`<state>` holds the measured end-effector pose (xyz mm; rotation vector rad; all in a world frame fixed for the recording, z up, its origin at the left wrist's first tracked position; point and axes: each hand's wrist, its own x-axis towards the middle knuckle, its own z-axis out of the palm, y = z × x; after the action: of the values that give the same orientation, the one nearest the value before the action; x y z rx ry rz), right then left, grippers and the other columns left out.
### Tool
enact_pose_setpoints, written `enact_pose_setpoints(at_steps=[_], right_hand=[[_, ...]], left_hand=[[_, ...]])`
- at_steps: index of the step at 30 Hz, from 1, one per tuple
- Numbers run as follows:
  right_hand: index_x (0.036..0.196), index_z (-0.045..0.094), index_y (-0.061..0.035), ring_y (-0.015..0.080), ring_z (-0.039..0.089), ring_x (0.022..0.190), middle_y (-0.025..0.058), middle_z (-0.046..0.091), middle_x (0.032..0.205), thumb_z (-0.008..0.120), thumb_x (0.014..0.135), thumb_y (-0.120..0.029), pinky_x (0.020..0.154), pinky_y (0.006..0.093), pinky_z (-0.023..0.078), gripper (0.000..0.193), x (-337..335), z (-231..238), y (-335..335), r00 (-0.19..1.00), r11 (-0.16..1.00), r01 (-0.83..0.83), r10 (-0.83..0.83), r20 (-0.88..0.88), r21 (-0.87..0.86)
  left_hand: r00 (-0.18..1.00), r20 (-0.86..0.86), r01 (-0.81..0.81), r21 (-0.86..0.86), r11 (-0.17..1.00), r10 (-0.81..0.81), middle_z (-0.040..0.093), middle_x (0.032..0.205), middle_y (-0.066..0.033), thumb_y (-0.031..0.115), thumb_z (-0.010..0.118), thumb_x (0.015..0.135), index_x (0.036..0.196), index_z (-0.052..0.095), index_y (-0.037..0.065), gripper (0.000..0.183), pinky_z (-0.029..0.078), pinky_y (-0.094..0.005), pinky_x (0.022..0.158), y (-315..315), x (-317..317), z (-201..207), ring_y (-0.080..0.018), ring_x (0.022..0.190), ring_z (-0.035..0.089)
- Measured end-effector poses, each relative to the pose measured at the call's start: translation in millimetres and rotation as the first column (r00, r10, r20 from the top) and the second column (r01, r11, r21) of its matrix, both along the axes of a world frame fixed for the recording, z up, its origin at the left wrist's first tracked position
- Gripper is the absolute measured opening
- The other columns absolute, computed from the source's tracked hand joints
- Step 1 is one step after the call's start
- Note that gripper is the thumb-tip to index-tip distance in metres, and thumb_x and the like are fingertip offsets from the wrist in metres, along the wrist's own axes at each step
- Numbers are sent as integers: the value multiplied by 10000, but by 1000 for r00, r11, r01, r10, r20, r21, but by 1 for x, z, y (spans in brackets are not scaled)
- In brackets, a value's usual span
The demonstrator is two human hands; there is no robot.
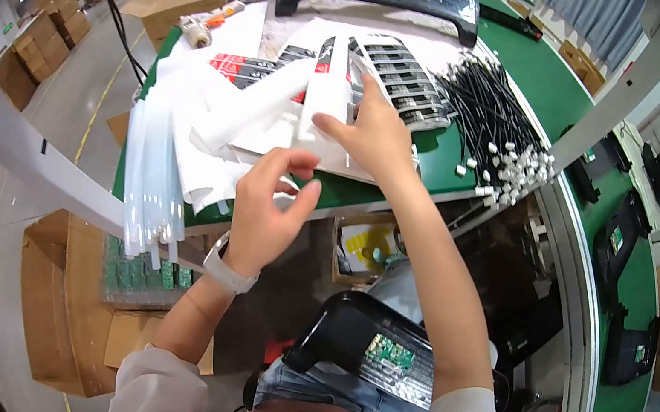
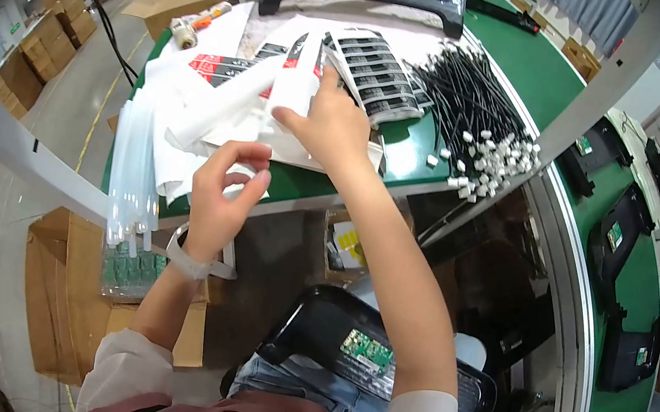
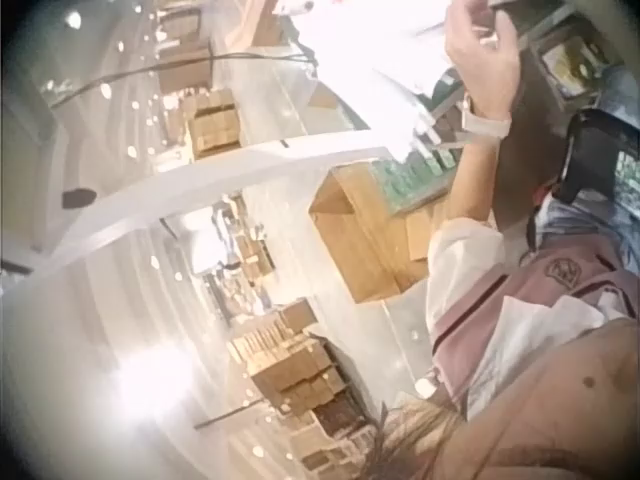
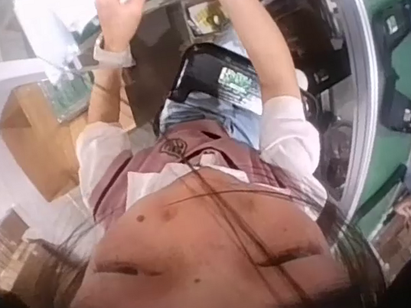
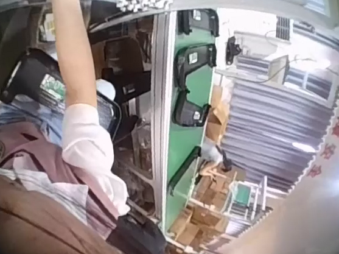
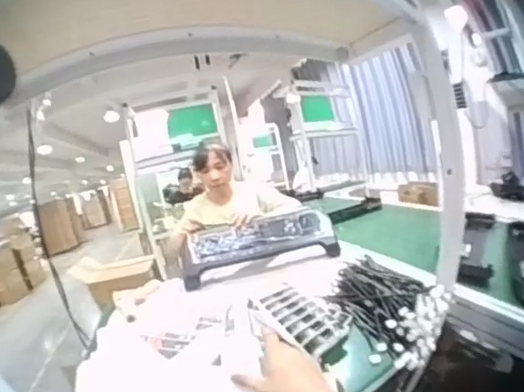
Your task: Applying labels to electronic components and placing them on a conveyor belt in a factory setting.
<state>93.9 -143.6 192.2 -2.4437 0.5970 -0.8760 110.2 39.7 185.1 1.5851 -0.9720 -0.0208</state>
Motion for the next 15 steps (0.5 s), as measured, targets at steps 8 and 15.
enact_pose_setpoints(at_steps=[8,15], right_hand=[[1130,645,-25,213,669,773,118,691,878,756,739,-148,716,340,522,425,-5,-12,-10,925,994,-104,85,369,32],[1156,601,-42,308,624,905,137,637,978,758,767,-172,777,396,489,439,-105,0,26,957,984,-121,151,248,-131]], left_hand=[[980,-164,-149,-213,966,115,654,1105,-148,149,690,889,1165,577,-45,356,545,-291,777,-51,47,0,-195,1014,644],[975,-149,107,-350,931,-168,674,886,-57,82,638,924,1099,624,-54,222,515,-234,708,-72,15,15,-77,785,625]])
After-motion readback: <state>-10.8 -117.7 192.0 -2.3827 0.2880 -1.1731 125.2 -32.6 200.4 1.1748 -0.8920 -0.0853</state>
